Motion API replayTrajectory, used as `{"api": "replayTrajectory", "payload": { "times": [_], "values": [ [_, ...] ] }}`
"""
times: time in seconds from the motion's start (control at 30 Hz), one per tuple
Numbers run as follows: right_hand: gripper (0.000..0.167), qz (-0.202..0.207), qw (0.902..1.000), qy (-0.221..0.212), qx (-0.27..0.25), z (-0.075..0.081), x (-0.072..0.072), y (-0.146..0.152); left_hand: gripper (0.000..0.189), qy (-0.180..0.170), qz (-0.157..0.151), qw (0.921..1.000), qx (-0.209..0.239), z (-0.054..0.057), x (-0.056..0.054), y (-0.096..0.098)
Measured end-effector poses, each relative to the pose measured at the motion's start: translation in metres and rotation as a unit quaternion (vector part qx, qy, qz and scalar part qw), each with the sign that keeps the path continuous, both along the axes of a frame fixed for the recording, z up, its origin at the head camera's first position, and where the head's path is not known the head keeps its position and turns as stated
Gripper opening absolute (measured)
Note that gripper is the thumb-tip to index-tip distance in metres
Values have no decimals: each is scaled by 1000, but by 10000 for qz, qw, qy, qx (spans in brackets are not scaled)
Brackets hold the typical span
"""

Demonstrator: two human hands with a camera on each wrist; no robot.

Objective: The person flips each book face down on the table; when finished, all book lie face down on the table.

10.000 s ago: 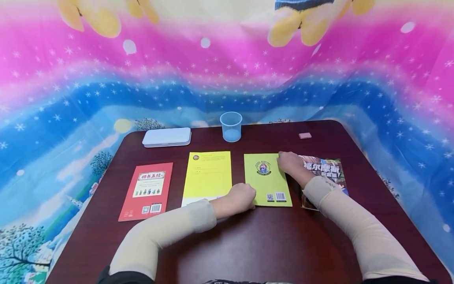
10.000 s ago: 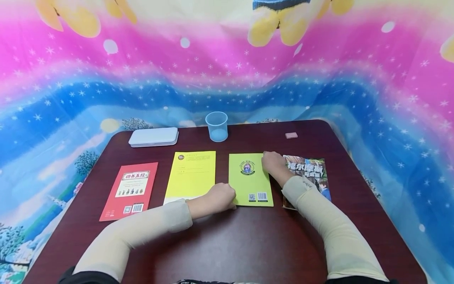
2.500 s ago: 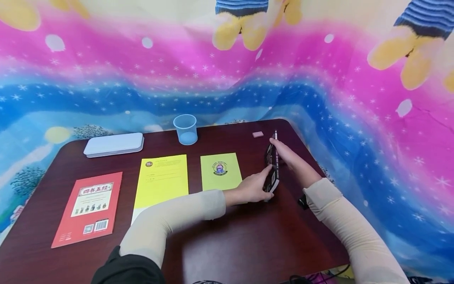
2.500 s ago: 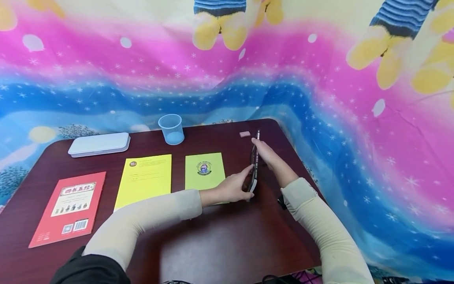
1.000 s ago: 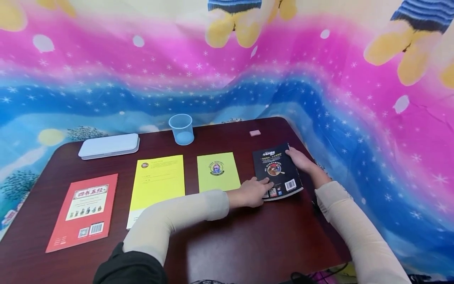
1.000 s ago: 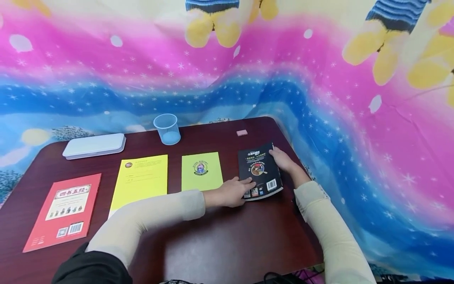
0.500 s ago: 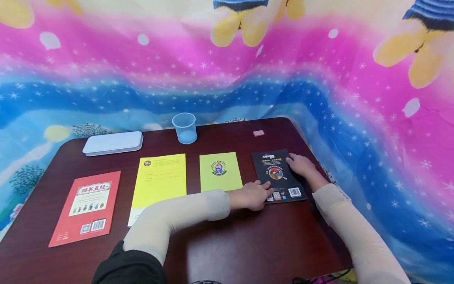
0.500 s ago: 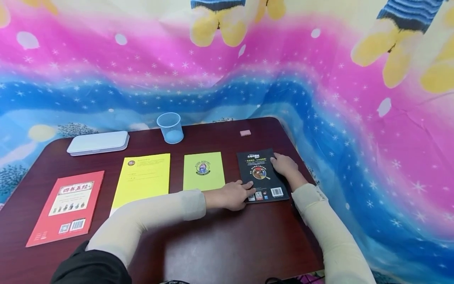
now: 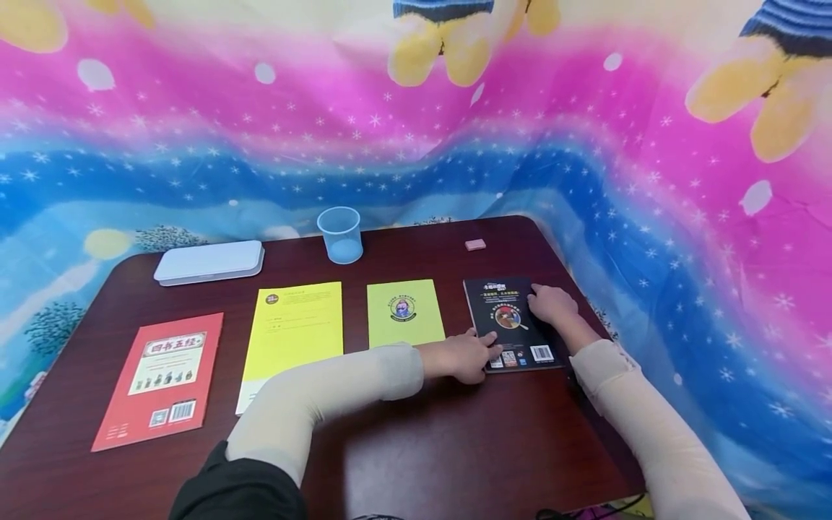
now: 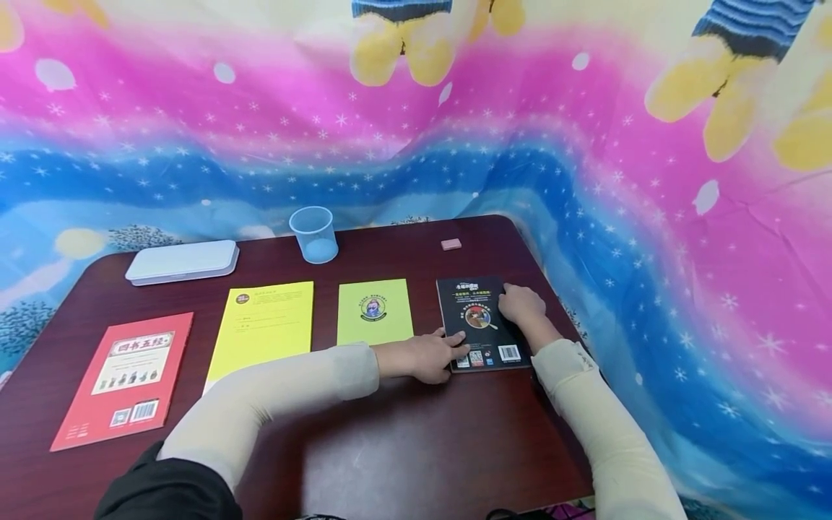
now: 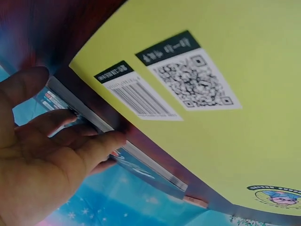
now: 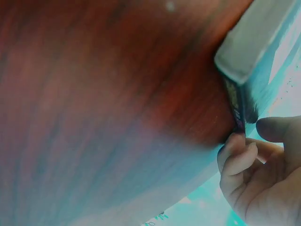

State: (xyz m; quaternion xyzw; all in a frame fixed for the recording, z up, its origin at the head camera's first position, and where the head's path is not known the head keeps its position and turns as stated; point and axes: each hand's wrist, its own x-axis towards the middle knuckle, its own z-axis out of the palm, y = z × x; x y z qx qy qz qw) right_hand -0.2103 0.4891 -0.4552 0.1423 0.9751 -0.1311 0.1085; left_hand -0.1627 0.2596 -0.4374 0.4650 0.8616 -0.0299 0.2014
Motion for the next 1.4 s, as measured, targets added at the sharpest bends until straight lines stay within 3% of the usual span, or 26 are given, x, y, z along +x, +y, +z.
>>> {"api": "replayTrajectory", "payload": {
  "times": [0.2, 0.43, 0.73, 1.0, 1.4],
  "values": [
    [50, 201, 9998, 41, -37, 3, -3, 5, 63, -108, -66, 9999, -37, 6, -8, 0],
    [52, 145, 9989, -254, -358, 4, 0, 4, 63, -335, -238, 9991, -117, 6, -13, -1],
    [47, 312, 9984, -43, -463, 8, -2, 2, 65, -399, -190, 9990, -65, 6, -20, -6],
    [51, 278, 9978, -207, -566, 13, -6, 5, 68, -259, -294, 9992, 7, 1, -18, -4],
    [53, 310, 9987, -342, -216, 13, -8, 7, 70, -131, -328, 9994, 60, -1, -11, 2]
  ]
}}
